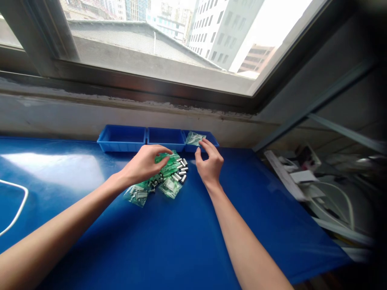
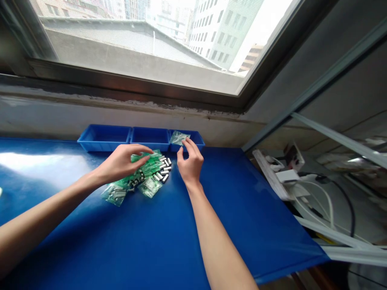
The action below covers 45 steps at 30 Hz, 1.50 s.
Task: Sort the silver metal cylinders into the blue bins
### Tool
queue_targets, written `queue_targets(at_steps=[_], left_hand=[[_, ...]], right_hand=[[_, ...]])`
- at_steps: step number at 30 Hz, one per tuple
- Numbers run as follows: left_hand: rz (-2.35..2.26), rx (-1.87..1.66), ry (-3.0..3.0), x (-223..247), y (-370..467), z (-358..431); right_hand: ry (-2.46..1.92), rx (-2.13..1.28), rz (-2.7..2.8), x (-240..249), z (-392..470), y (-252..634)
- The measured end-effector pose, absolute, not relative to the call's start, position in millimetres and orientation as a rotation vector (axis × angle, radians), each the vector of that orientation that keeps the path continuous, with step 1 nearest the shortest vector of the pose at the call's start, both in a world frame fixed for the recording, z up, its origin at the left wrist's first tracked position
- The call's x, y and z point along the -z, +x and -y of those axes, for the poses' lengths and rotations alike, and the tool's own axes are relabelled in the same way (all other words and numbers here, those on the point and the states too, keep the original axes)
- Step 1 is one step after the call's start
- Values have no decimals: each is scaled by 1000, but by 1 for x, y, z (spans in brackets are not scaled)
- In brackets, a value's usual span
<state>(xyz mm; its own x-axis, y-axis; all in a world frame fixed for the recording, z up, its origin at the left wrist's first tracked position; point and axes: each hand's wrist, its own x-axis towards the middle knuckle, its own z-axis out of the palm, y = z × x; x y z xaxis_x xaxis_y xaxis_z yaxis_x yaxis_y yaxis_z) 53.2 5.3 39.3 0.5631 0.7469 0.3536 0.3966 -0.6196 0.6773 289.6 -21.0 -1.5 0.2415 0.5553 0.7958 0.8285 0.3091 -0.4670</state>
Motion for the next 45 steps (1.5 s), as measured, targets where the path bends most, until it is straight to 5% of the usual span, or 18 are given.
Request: queue_targets(at_steps=[15,35,45], left_hand=[[-785,-1223,1665,-55,54,-5],[-682,-992,1570,-44,52,-9],[-922,-1009,1779,-39,55,-8]], right_hand=[[-1072,243,1803,-20,55,242],[-1098,26,1935,-25,48,262],[-1286,244,1676,-20,36,276]])
